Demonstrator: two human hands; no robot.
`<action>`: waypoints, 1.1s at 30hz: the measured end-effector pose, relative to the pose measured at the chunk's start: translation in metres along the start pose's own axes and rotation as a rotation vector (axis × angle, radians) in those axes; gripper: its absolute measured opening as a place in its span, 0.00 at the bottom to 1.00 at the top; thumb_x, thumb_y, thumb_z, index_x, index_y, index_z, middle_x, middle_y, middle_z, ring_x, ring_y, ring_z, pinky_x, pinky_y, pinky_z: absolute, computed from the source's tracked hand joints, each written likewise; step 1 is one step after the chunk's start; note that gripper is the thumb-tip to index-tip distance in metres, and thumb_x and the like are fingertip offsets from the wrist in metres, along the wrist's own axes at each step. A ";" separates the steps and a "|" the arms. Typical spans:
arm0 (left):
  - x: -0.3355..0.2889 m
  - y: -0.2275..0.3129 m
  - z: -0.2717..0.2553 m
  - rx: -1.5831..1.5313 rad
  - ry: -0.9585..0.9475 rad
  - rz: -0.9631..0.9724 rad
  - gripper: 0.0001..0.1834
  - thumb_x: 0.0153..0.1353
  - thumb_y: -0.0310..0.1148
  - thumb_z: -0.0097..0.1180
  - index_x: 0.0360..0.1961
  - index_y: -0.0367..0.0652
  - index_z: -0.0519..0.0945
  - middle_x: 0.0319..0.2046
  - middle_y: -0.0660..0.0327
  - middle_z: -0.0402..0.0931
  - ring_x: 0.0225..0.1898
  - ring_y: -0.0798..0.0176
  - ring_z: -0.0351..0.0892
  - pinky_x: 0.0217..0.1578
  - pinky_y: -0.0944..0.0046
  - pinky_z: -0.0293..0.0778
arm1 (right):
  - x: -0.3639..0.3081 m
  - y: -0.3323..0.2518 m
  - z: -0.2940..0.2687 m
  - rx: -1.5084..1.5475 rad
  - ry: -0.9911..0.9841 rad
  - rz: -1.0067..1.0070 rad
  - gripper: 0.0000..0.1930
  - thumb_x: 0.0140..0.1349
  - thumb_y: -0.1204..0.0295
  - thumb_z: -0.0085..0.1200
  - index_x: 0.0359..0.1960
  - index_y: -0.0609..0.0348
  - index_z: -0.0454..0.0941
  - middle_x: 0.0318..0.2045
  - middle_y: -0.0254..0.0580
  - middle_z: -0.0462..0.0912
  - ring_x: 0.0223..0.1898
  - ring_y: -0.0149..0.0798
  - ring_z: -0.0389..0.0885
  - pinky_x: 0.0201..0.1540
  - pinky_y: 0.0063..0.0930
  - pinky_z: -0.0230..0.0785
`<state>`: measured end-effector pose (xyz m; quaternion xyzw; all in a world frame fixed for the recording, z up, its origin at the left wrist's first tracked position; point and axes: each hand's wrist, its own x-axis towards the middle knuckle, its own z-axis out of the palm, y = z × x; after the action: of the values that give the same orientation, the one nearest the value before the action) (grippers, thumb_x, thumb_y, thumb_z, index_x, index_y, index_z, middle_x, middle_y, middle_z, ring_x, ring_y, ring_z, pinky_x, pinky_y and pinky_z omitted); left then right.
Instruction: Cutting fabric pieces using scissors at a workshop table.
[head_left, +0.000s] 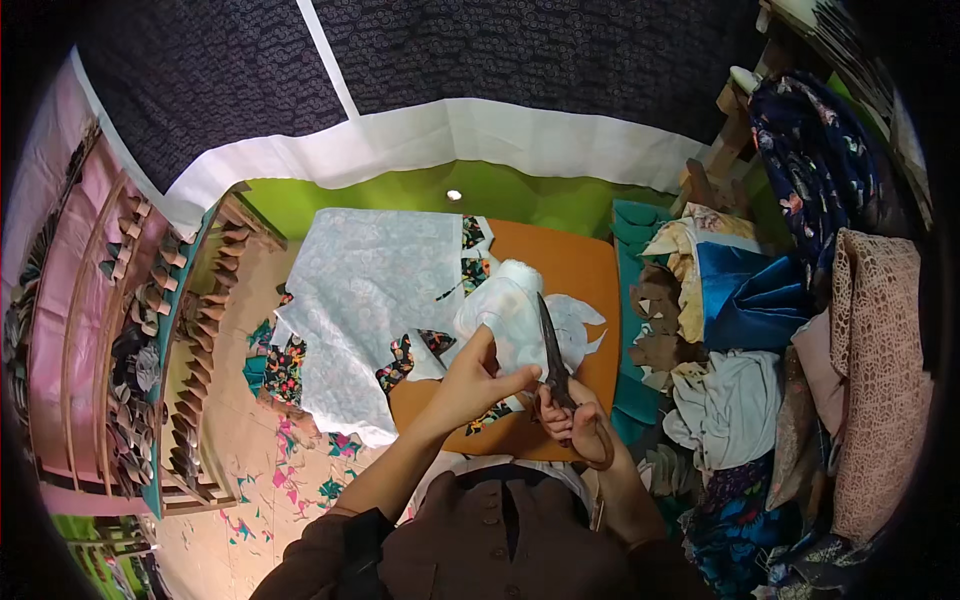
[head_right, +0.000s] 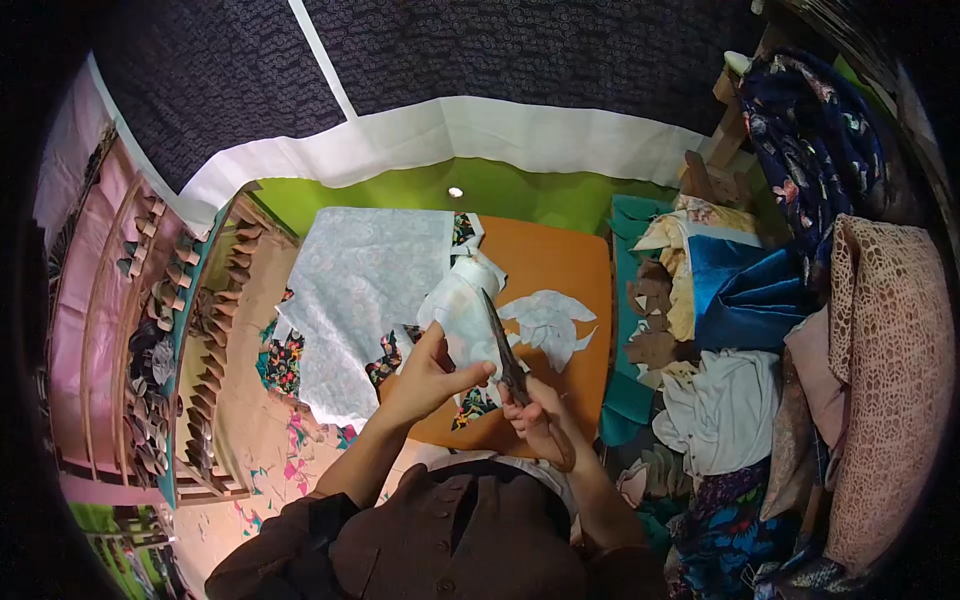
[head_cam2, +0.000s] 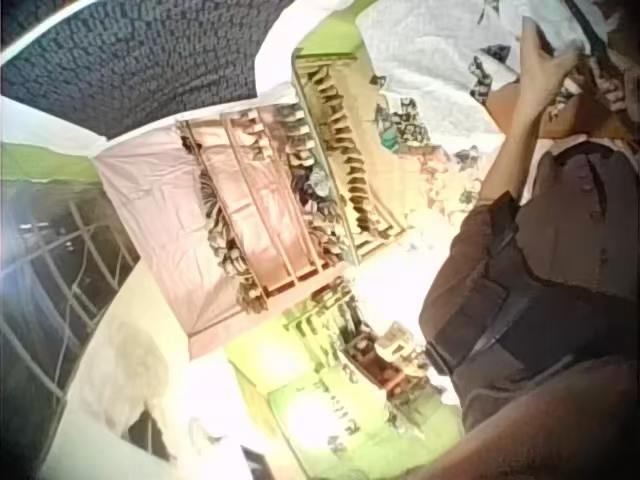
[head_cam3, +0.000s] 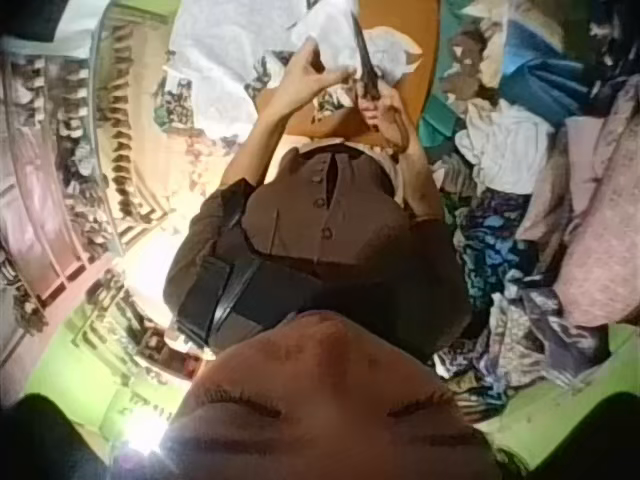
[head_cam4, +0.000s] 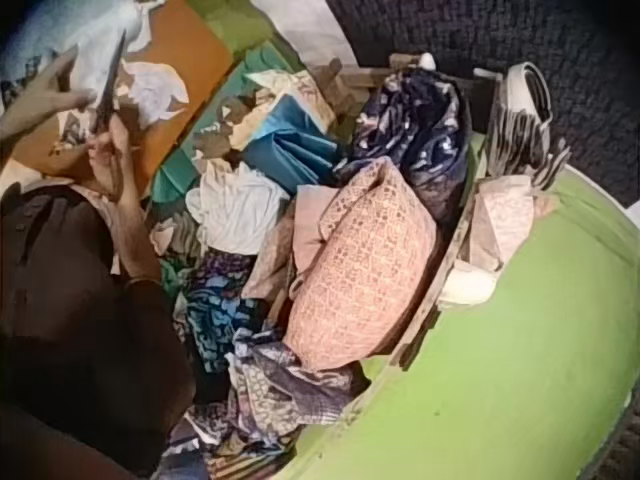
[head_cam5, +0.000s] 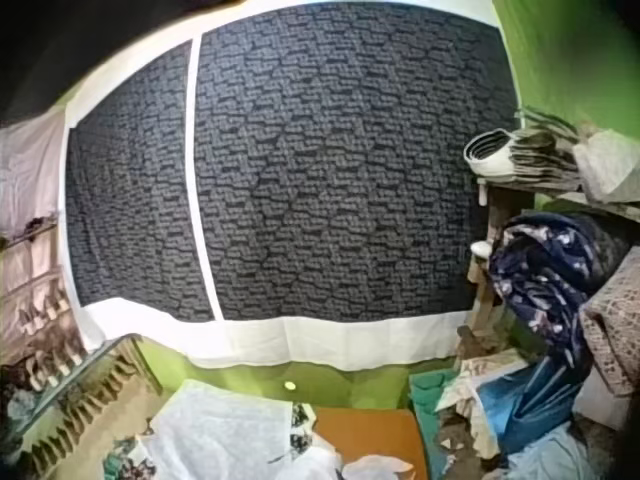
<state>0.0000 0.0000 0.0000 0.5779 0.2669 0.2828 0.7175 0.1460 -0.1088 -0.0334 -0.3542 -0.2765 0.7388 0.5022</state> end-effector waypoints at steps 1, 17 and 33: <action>-0.001 0.000 -0.001 -0.018 -0.005 -0.003 0.31 0.48 0.23 0.57 0.53 0.35 0.58 0.41 0.61 0.68 0.41 0.70 0.68 0.40 0.71 0.66 | -0.001 -0.003 0.005 -0.019 0.042 -0.001 0.36 0.35 0.36 0.56 0.34 0.55 0.62 0.20 0.24 0.60 0.16 0.16 0.55 0.16 0.09 0.46; -0.001 -0.009 -0.006 0.236 -0.044 -0.112 0.29 0.48 0.23 0.57 0.50 0.33 0.59 0.36 0.61 0.70 0.36 0.72 0.71 0.31 0.73 0.70 | -0.007 -0.010 0.007 -0.158 0.051 -0.053 0.37 0.37 0.32 0.45 0.33 0.56 0.63 0.18 0.23 0.56 0.17 0.17 0.52 0.19 0.08 0.46; 0.002 -0.009 0.017 -0.102 0.308 0.125 0.19 0.55 0.31 0.54 0.45 0.33 0.66 0.34 0.61 0.72 0.34 0.72 0.70 0.35 0.73 0.67 | -0.002 -0.006 0.012 -0.053 0.098 -0.067 0.20 0.60 0.53 0.41 0.37 0.60 0.67 0.20 0.26 0.61 0.17 0.15 0.55 0.17 0.06 0.45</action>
<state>0.0143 -0.0114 -0.0057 0.5061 0.3225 0.4254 0.6774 0.1403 -0.1095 -0.0212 -0.3934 -0.2827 0.6960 0.5300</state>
